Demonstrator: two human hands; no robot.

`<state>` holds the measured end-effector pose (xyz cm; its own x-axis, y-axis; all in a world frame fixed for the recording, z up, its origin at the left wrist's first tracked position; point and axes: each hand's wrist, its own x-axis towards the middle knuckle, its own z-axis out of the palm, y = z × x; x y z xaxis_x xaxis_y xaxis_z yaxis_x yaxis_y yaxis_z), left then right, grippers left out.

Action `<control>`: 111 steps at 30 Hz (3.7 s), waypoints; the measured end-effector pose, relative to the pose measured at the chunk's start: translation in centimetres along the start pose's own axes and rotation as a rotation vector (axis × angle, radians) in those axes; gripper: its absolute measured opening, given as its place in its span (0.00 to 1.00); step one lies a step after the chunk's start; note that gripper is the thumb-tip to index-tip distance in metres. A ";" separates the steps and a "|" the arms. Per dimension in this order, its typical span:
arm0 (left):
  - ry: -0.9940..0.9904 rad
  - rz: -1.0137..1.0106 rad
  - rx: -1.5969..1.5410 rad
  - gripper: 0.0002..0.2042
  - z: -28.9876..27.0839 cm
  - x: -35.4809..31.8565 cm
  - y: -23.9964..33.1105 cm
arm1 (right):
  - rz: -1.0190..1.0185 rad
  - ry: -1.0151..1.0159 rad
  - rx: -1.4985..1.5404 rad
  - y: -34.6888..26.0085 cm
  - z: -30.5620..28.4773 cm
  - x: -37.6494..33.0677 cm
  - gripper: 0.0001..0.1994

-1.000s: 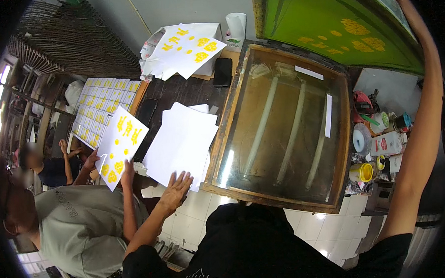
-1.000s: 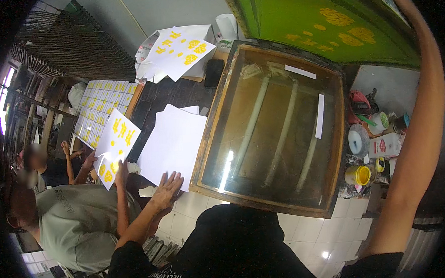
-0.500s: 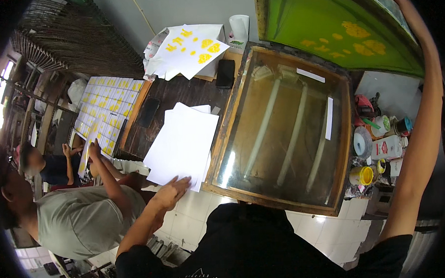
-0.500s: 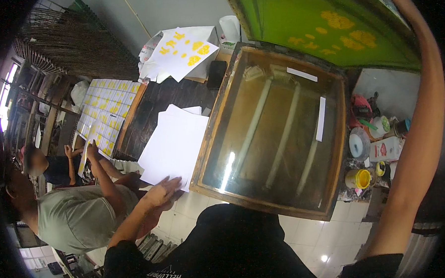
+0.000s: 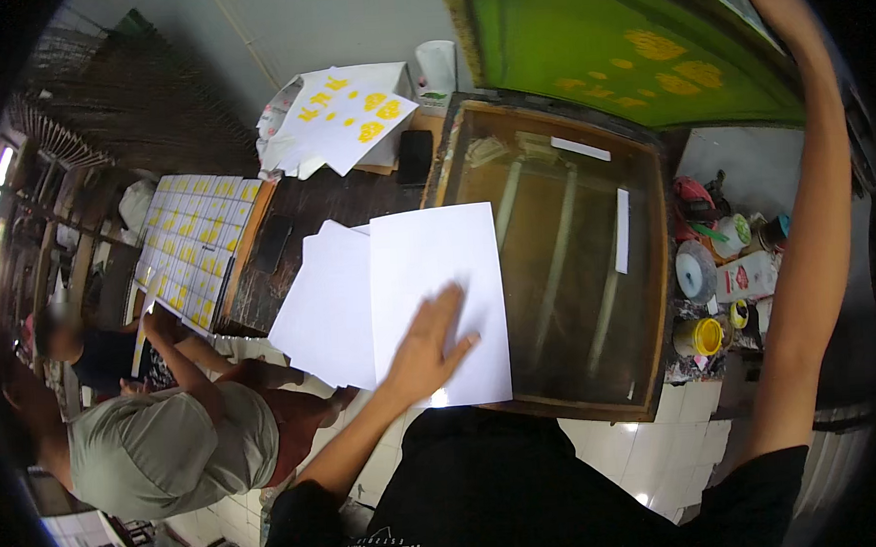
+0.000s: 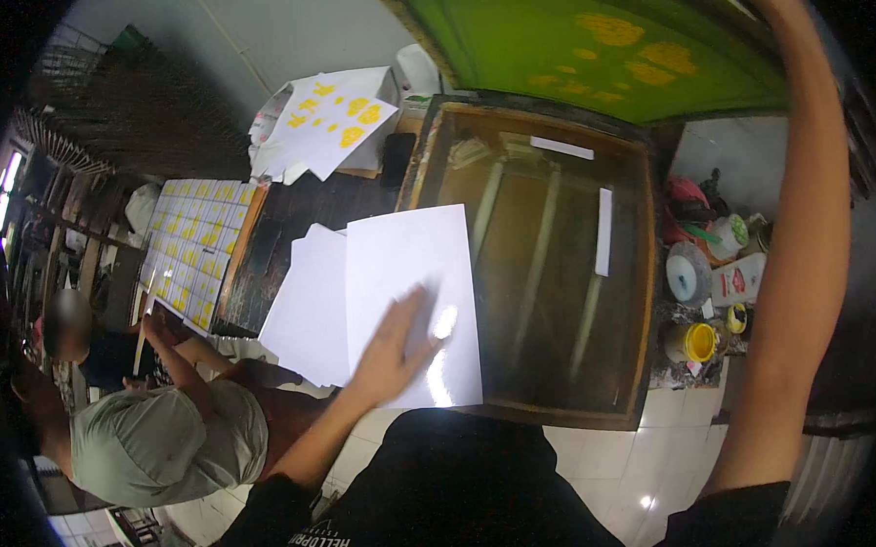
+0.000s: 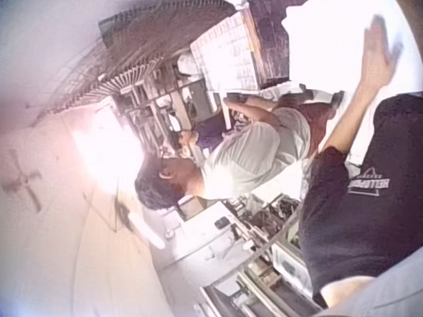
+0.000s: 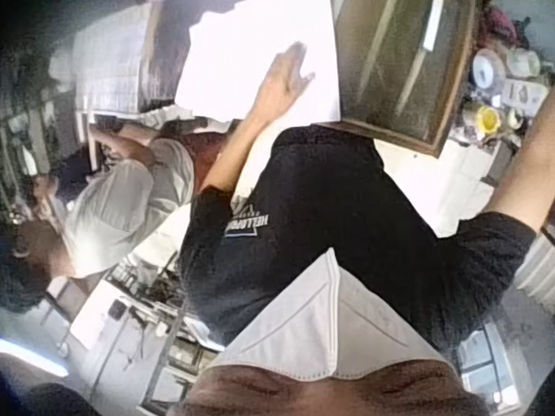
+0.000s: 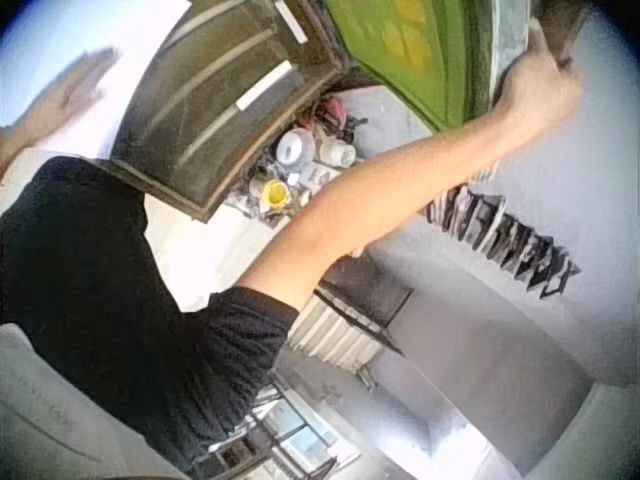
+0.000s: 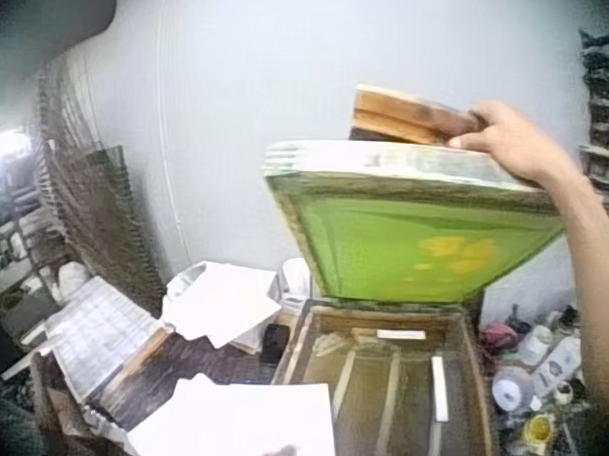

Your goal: The person performs manual screen printing by placing sheets of paper on a vacuum bed, lowering a screen with yellow ink, and using a squeegee to transfer the design. They repeat this process for multiple sheets, with an assistant removing the printed pages.

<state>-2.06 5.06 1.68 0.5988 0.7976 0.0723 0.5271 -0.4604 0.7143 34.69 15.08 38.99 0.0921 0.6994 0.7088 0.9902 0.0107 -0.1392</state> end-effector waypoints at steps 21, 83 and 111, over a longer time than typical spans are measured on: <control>-0.268 0.154 0.582 0.37 16.9 29.6 4.7 | -0.058 -0.077 0.094 3.0 0.3 0.7 0.17; -0.310 -0.932 -1.274 0.24 8.1 -3.8 0.9 | -0.132 -0.428 -0.053 10.0 31.0 -21.6 0.22; -0.134 -0.873 -1.604 0.13 7.7 -3.5 1.5 | -0.036 -0.729 0.039 11.6 31.5 -18.2 0.19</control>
<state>1.27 -1.37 -2.85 0.5825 0.5072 -0.6351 -0.2922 0.8598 0.4187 41.16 24.94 2.68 -0.0474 0.9961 0.0747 0.9855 0.0589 -0.1590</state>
